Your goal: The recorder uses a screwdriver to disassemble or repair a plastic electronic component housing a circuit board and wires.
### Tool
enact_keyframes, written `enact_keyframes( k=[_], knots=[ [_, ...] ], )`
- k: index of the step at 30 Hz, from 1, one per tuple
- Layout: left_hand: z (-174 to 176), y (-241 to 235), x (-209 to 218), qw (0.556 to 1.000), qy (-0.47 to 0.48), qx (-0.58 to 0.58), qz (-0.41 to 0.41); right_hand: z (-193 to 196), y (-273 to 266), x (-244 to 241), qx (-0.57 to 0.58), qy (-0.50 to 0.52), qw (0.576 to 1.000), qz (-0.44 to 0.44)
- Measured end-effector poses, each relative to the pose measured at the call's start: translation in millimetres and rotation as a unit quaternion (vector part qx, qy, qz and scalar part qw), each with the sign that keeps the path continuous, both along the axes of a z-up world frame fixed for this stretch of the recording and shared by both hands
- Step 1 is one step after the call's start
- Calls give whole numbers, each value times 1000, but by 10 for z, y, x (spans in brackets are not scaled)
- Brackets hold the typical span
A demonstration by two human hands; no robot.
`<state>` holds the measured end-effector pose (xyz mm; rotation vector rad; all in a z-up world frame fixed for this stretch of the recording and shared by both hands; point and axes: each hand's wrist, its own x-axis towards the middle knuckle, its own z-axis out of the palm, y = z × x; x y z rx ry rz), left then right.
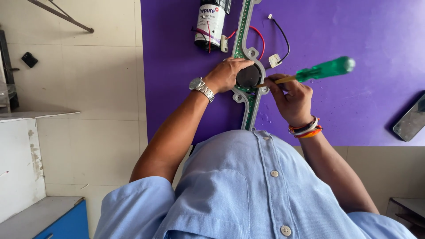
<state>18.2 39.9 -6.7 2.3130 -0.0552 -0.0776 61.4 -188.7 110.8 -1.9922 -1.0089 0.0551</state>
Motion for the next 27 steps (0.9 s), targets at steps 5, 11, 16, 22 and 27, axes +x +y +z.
enact_keyframes(
  k=[5,11,16,22,27],
  knots=[
    [15,102,-11,999,-19,-30,-14,118,171,-35,49,-5,998,47],
    [212,150,-46,999,0,-55,-2,-44,334,38,8,-44,993,105],
    [266,147,-52,998,6,-57,7,-92,382,45,-6,-60,989,134],
    [156,139,-39,999,-9,-46,-3,-141,363,61,-19,-50,991,122],
    [134,139,-42,998,-28,-52,-10,-65,370,98,-37,16,985,170]
  ],
)
